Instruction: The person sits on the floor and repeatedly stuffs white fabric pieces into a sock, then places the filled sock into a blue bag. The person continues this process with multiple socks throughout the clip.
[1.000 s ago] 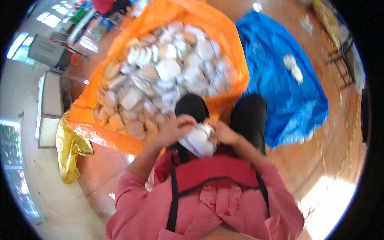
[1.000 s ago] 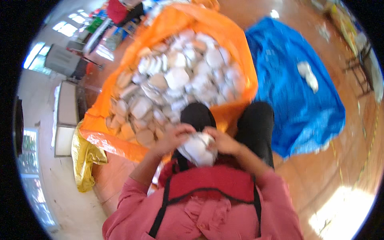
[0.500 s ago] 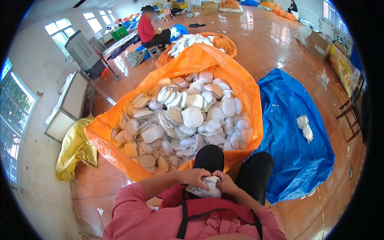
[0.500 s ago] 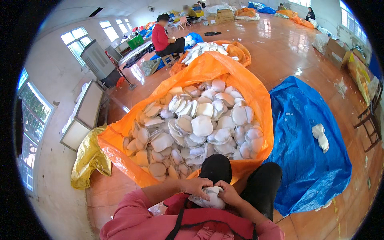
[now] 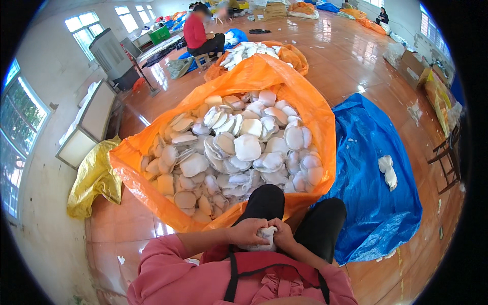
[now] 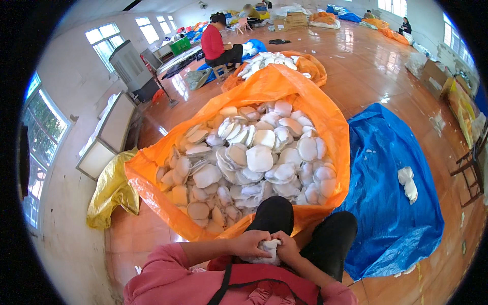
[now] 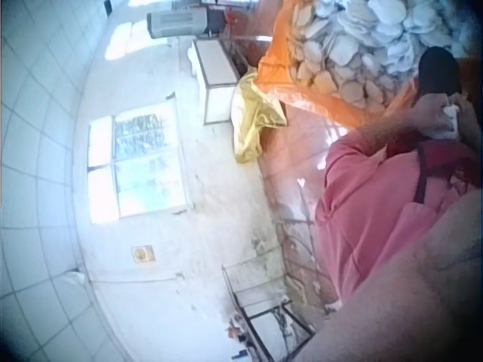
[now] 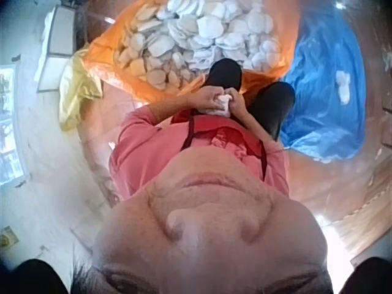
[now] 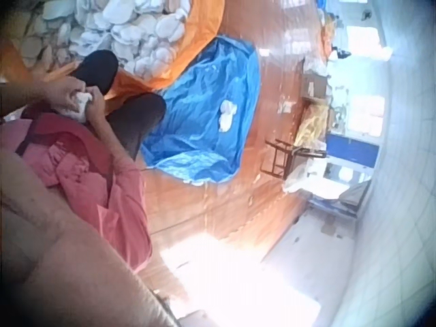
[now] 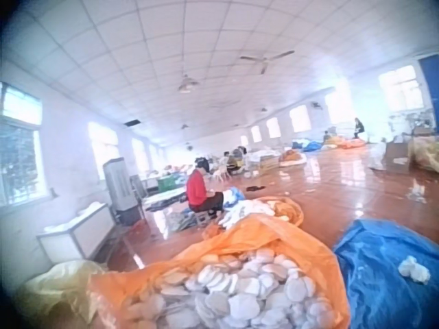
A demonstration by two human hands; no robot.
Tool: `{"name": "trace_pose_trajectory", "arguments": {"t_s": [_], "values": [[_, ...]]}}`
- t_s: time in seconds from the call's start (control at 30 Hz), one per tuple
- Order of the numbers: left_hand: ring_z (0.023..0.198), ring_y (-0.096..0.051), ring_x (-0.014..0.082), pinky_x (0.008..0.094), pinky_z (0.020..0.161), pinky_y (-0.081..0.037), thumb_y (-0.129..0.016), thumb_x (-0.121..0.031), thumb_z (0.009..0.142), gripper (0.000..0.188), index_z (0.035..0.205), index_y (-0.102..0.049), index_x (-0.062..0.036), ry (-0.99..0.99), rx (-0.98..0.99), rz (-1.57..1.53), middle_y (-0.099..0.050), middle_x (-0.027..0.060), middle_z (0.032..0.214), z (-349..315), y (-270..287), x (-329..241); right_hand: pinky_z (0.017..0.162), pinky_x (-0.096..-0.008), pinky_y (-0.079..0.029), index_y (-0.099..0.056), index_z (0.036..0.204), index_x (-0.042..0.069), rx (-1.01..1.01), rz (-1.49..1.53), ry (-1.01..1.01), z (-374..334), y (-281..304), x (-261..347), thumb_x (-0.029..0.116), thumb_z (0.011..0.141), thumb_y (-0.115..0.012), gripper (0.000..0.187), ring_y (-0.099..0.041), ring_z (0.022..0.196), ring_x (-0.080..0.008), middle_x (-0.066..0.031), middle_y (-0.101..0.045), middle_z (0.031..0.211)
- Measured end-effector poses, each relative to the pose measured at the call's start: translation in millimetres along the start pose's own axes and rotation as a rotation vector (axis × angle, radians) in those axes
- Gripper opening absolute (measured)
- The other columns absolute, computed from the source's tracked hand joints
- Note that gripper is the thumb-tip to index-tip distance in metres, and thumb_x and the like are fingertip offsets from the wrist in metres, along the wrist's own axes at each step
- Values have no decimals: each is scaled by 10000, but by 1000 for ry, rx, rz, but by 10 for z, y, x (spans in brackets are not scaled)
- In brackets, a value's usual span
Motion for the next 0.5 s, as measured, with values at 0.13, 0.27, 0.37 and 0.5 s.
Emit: {"name": "trace_pose_trajectory", "arguments": {"t_s": [0.13,0.27,0.37,0.5], "values": [[900,-594,329,409,755,-459,-759,-393,787,443,1017,-557,-72,-19,-54,62,-594,138,921,-96,-19,-77,837,-277,-466,-558,902,53,119,48,-22,-48,13,242,-158,685,-525,304,-575,913,-165,-60,-622,961],[911,-597,347,413,758,-468,-750,-378,794,430,1027,-556,-72,18,-44,33,-605,136,939,-115,25,-118,879,-271,-451,-559,951,48,202,158,-40,-31,44,230,-179,648,-497,384,-563,978,-177,-70,-606,1039],[892,-614,252,360,749,-474,-759,-281,806,364,1017,-551,-71,-5,-91,63,-611,93,928,-164,59,-129,892,-276,-443,-544,954,52,284,201,-8,-17,94,387,-149,714,-574,315,-558,992,-158,-59,-595,1083],[888,-550,105,269,759,-451,-755,-142,819,320,1034,-528,-74,186,55,-537,-579,8,917,-178,101,-139,882,-277,-437,-544,967,51,395,250,37,58,108,418,-134,722,-589,310,-551,984,-168,-62,-582,1061]]}}
Point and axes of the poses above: each hand's wrist, its own z-axis towards the middle knuckle, its own y-axis out of the back of the hand, x = y × z, the point moved 6 cm from there along z, towards the middle knuckle
